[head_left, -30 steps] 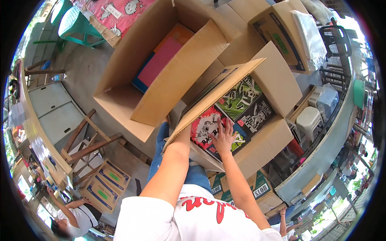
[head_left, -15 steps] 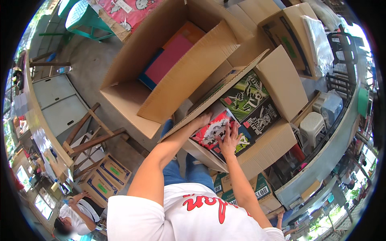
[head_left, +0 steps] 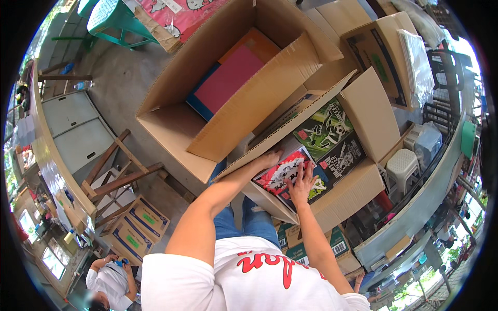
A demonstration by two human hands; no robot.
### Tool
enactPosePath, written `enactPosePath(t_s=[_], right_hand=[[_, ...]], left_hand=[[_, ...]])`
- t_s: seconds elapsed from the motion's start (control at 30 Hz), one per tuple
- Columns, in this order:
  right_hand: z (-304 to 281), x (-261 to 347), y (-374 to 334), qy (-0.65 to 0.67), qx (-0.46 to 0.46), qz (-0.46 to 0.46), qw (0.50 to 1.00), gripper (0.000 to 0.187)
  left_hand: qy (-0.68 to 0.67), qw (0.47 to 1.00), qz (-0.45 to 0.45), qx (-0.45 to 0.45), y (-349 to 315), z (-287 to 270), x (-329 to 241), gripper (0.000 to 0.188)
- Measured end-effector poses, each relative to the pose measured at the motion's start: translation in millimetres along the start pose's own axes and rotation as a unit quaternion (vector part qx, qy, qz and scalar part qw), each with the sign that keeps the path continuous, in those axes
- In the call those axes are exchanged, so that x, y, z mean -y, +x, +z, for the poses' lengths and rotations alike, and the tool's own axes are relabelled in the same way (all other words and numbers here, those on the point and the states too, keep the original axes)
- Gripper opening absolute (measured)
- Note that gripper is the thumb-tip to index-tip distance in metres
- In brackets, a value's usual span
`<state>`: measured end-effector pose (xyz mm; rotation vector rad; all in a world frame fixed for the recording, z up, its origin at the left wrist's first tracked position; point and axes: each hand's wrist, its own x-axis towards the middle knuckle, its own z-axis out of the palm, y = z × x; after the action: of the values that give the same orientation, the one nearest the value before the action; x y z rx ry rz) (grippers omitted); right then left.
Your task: The person uses shears to cut open cardboard boxes, removes stacks of notebooks, and organizes them by design on a work table before unwrapping a stack of plastic binding coils.
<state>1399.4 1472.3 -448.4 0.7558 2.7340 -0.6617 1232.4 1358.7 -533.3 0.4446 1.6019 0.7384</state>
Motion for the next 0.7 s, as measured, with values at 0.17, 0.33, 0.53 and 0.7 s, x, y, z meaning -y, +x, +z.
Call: enactPosePath(t_s=[0.17, 0.33, 0.53, 0.7], right_hand=[[0.8, -3.8, -1.5, -0.007, 0.004, 0.001, 1.0, 0.097], [-3.3, -0.6, 1.3, -0.003, 0.008, 0.003, 1.0, 0.095], [-5.0, 6.5, 1.1, -0.006, 0.006, 0.007, 1.0, 0.093], [-2.0, 3.4, -0.3, -0.012, 0.008, 0.011, 1.0, 0.093]], left_hand=[[-0.004, 0.99, 0.054, -0.132, -4.6, 3.1, -9.4, 0.058], [0.246, 0.959, 0.098, -0.102, 1.3, 5.7, 11.6, 0.043], [0.202, 0.969, 0.108, -0.088, 12.6, 17.1, 32.2, 0.045], [0.077, 0.982, 0.118, -0.125, 5.3, 17.2, 20.0, 0.047]])
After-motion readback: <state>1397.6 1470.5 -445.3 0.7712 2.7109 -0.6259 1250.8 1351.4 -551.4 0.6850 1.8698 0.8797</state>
